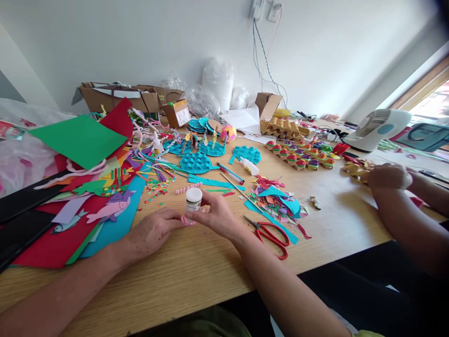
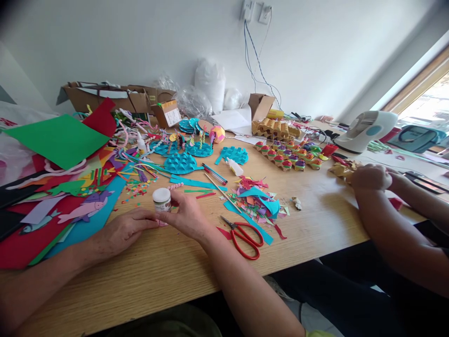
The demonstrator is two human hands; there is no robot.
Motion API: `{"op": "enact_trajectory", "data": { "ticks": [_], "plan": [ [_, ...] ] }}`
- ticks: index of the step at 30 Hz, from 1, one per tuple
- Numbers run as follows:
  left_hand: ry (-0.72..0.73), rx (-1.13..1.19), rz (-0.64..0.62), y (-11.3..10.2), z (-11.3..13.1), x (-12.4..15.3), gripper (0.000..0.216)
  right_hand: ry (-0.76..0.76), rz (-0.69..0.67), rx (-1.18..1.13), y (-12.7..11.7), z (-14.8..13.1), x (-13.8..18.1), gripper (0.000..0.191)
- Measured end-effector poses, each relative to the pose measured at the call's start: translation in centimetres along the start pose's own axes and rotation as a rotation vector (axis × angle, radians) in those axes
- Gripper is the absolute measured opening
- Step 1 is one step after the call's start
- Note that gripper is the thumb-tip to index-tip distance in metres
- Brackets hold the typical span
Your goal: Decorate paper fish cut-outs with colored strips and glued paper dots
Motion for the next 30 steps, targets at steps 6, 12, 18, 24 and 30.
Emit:
{"op": "enact_trajectory", "data": {
  "ticks": [6, 12, 18, 24, 30],
  "plan": [
    [0.003, 0.004, -0.006, 0.0, 0.1, 0.0, 0.043, -0.027, 0.047, 0.079, 0.1, 0.5, -0.3, 0.018],
    [0.019, -0.003, 0.0, -0.1, 0.3, -0.1, 0.046, -0.041, 0.019, 0.059, 0.1, 0.6, -0.2, 0.019],
    [0.024, -0.008, 0.005, -0.3, 0.4, 0.0, 0.05, -0.039, 0.076, 0.104, -0.4, 0.9, -0.1, 0.019],
    [-0.005, -0.013, -0.008, -0.4, 0.4, -0.1, 0.043, 0.044, 0.167, -0.137, -0.6, 2.0, 0.0, 0.026],
    [-0.041, -0.069, -0.012, -0.3, 0.2, 0.0, 0.038, 0.175, 0.548, -0.589, -2.8, 3.6, 0.7, 0.025]
  ]
}}
Point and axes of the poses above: each hand's wrist, its own x-axis away from the middle knuckle, its own y-axis out of the palm, z = x × y, the point moved 5 cm from there along -x, towards the middle knuckle, and after that the axes turned 12 degrees about -y, right-handed, at the moved point
